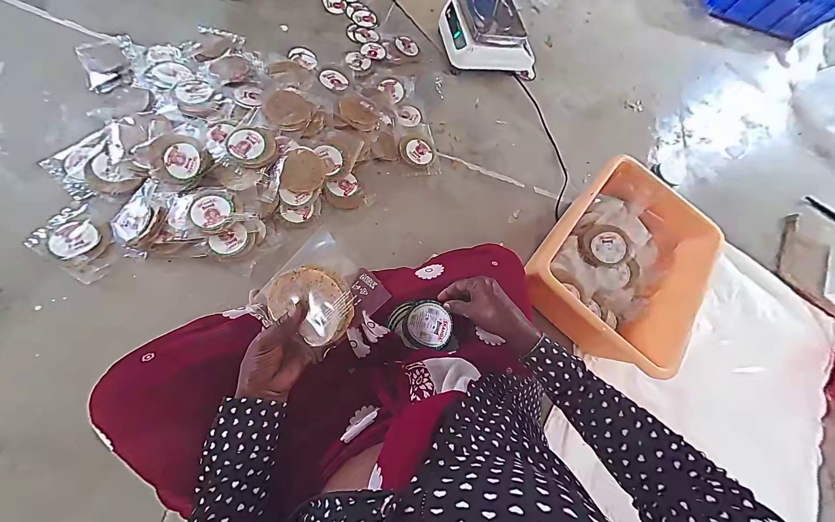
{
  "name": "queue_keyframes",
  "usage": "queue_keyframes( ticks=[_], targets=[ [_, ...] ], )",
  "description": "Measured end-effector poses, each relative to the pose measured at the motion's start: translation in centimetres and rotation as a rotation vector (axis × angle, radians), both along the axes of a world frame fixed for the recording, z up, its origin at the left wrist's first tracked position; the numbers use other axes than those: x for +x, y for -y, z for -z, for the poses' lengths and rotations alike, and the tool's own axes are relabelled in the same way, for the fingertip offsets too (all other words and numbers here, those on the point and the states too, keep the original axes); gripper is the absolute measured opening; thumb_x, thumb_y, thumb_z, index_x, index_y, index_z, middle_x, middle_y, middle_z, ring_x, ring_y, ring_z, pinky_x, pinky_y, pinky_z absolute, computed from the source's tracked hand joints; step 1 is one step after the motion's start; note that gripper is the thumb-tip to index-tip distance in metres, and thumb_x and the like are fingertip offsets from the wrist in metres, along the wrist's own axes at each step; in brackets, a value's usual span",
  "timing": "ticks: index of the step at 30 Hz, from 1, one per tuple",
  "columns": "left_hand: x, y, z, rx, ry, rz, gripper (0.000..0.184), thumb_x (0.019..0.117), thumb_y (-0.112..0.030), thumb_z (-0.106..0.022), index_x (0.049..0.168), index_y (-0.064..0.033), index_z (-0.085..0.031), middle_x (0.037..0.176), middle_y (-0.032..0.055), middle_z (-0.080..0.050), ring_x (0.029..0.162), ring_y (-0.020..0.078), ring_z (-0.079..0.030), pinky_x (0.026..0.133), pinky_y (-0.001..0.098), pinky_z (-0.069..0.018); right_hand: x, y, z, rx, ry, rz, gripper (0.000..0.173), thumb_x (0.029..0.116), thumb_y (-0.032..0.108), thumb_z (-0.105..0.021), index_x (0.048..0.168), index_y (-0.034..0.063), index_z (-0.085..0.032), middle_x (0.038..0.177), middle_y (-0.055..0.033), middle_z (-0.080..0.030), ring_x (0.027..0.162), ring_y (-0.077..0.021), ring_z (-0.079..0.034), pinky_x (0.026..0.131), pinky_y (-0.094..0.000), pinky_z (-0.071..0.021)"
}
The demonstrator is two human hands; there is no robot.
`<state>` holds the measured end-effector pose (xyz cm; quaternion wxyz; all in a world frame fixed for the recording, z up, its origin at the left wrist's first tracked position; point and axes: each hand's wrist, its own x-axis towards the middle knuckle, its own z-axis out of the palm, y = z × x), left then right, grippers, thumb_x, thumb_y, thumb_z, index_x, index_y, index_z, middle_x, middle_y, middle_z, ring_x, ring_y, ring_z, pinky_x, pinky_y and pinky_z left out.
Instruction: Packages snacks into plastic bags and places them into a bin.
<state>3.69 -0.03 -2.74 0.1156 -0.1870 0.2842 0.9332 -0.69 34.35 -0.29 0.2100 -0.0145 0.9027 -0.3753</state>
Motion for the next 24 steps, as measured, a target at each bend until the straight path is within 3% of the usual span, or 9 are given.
queue_keyframes(
  ticks=[2,5,8,11,14,18,21,24],
  targets=[
    [0.1,-0.1,0.1,-0.009,-0.001,-0.001,0.032,0.0892,-0.012,-0.069,0.12,-0.0088,-0.061,0.11,0.0133,-0.072,0.101,0.0252,-0.072,0.086,0.0467,-0.062,0.2,0.0,0.0,0.055,0.0,-0.023,0.012,0.0966,0.011,-0.066,0.099,0.0099,-0.078,0.087,-0.0073,-0.073,0.079,-0.0204,-0.067,0.076,-0.0472,-0.0534],
    [0.1,-0.1,0.4,-0.041,-0.01,0.014,0.03,0.0933,-0.012,-0.062,0.123,-0.0084,-0.059,0.112,0.0139,-0.071,0.103,0.0264,-0.071,0.088,0.0483,-0.0611,0.3,1.0,-0.2,0.164,-0.008,-0.09,0.02,0.1014,0.019,-0.061,0.107,0.0081,-0.077,0.095,-0.0104,-0.074,0.091,-0.0263,-0.07,0.085,-0.0522,-0.054],
    [0.1,0.0,1.1,-0.052,-0.02,0.025,0.029,0.0951,-0.011,-0.06,0.123,-0.0073,-0.058,0.114,0.0146,-0.07,0.106,0.0274,-0.07,0.091,0.05,-0.0595,0.7,2.9,0.5,0.312,-0.02,-0.141,0.033,0.0921,0.038,-0.074,0.107,0.0081,-0.074,0.092,-0.0117,-0.073,0.09,-0.0307,-0.07,0.082,-0.0568,-0.0535],
    [0.1,-0.2,1.0,-0.086,0.019,0.002,0.026,0.097,-0.008,-0.053,0.122,-0.006,-0.057,0.112,0.0151,-0.07,0.102,0.0276,-0.071,0.089,0.0498,-0.06,0.8,3.8,1.5,0.357,-0.015,-0.206,0.022,0.0876,0.026,-0.078,0.097,0.0071,-0.073,0.088,-0.0132,-0.071,0.089,-0.0335,-0.069,0.079,-0.0579,-0.0522],
    [0.2,0.0,0.9,-0.108,0.035,-0.012,0.027,0.099,-0.007,-0.05,0.125,-0.0061,-0.055,0.113,0.0152,-0.07,0.103,0.0277,-0.07,0.089,0.0501,-0.0597,0.4,2.4,1.2,0.142,-0.021,-0.088,0.013,0.0855,0.02,-0.08,0.089,0.0077,-0.075,0.085,-0.0105,-0.071,0.086,-0.0273,-0.068,0.08,-0.053,-0.0529],
    [0.2,0.0,1.2,-0.101,0.031,0.006,0.029,0.0971,-0.01,-0.056,0.126,-0.008,-0.057,0.115,0.0144,-0.07,0.104,0.0279,-0.07,0.089,0.0504,-0.0599,0.5,0.4,0.1,0.044,0.012,0.025,0.013,0.0903,0.015,-0.077,0.102,0.0093,-0.076,0.084,-0.0079,-0.072,0.072,-0.0203,-0.066,0.07,-0.0457,-0.0557],
    [0.0,-0.2,1.1,-0.109,0.025,0.008,0.027,0.0966,-0.011,-0.056,0.124,-0.0081,-0.058,0.113,0.0139,-0.07,0.103,0.0268,-0.071,0.088,0.0495,-0.0603,0.6,0.3,-0.5,0.093,-0.022,-0.036,0.01,0.0944,0.013,-0.07,0.1,0.0098,-0.078,0.087,-0.0078,-0.072,0.083,-0.0217,-0.068,0.079,-0.049,-0.0532],
    [0.0,-0.1,1.1,-0.111,0.021,-0.006,0.027,0.0971,-0.011,-0.055,0.123,-0.0077,-0.058,0.113,0.0134,-0.07,0.103,0.0261,-0.07,0.089,0.0492,-0.0598,0.9,1.0,-0.3,0.161,-0.077,-0.08,0.014,0.0975,0.013,-0.063,0.099,0.0081,-0.076,0.087,-0.0098,-0.071,0.085,-0.0253,-0.067,0.078,-0.0509,-0.0522]
  ],
)
